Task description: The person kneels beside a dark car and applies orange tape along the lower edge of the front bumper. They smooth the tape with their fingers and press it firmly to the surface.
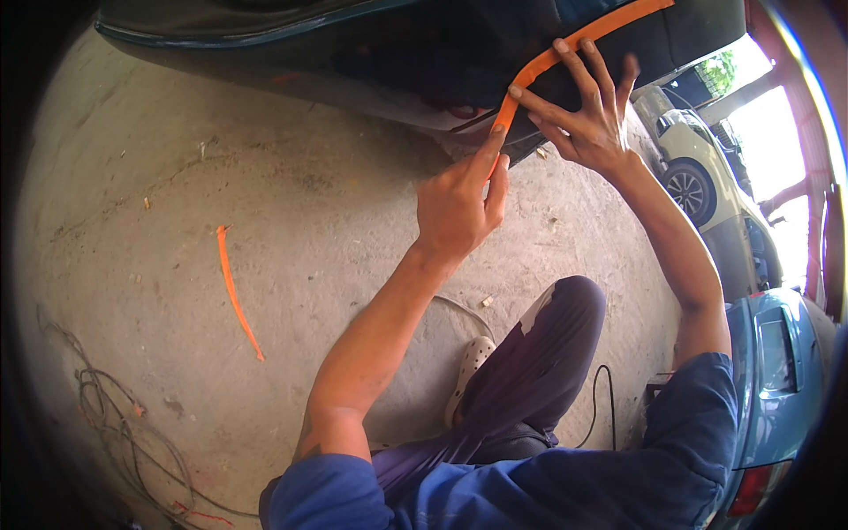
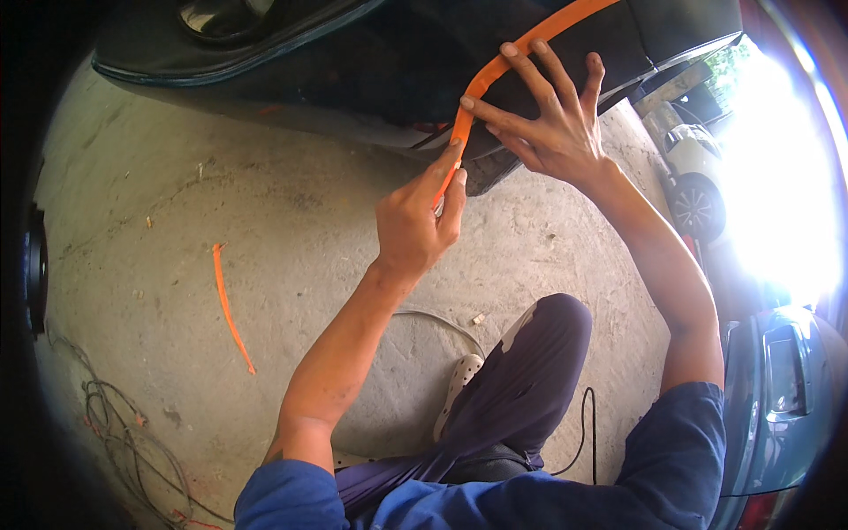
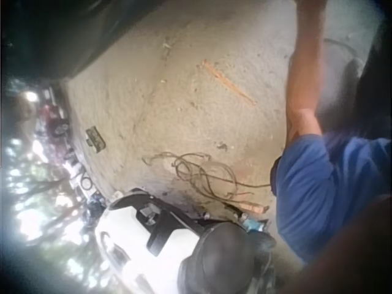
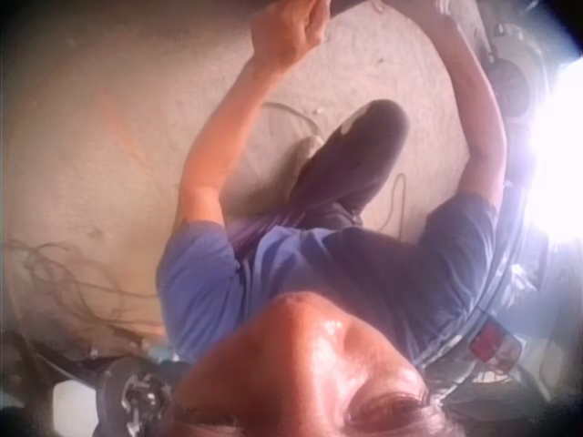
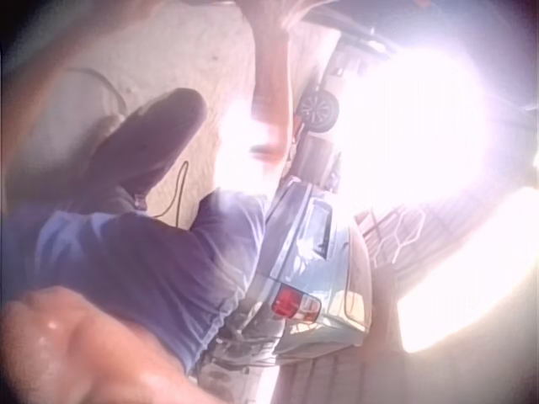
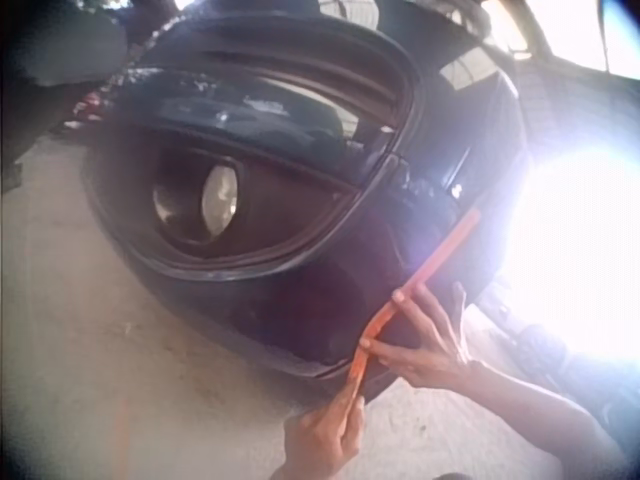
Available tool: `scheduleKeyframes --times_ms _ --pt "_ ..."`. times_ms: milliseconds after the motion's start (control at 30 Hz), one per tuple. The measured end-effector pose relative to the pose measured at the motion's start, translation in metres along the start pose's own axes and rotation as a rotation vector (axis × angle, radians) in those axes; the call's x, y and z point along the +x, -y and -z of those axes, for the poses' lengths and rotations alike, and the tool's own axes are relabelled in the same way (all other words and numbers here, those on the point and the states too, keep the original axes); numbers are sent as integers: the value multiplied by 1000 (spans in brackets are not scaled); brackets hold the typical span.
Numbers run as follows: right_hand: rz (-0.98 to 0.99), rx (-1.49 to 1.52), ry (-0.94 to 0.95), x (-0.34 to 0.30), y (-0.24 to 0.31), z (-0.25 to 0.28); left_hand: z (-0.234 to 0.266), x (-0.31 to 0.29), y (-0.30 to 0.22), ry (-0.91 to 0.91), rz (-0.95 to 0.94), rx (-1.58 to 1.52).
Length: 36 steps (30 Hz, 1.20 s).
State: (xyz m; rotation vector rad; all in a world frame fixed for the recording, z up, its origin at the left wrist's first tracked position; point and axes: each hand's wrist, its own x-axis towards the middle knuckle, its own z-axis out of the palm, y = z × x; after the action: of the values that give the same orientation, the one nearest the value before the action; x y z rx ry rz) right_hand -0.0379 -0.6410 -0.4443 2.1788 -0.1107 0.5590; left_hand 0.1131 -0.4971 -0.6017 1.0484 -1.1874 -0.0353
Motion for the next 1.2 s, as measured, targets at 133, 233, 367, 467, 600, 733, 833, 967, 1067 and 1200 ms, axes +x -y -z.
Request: scheduleKeyframes --times_ms 133,233,367,467,600,733,833,967,1067,1200 --pt "-18 54 -34 5 8 3 1 0 -1 12 4 1" --pt "-39 81 -117 11 15 0 1 0 0 13 8 3" --pt "-115 111 -179 19 24 -2 2 0 0 -11 -1 22" --pt "-138 111 -204 23 27 -2 1 -1 -1 -17 -6 28" --pt "-156 110 -197 23 29 -1 2 -2 -1 2 8 38" --pt "-167 130 -200 21 29 -5 3 -2 -1 15 15 60" --pt "-166 118 -194 18 28 -8 2 -1 -1 -14 -2 75" --pt "-170 121 -201 14 28 -11 1 -2 -2 -36 -43 99" --pt "-169 118 -216 13 29 -13 -1 -5 -5 -34 -20 90" --pt "-167 123 -242 13 30 -15 -1 -7 -6 -20 -15 120"
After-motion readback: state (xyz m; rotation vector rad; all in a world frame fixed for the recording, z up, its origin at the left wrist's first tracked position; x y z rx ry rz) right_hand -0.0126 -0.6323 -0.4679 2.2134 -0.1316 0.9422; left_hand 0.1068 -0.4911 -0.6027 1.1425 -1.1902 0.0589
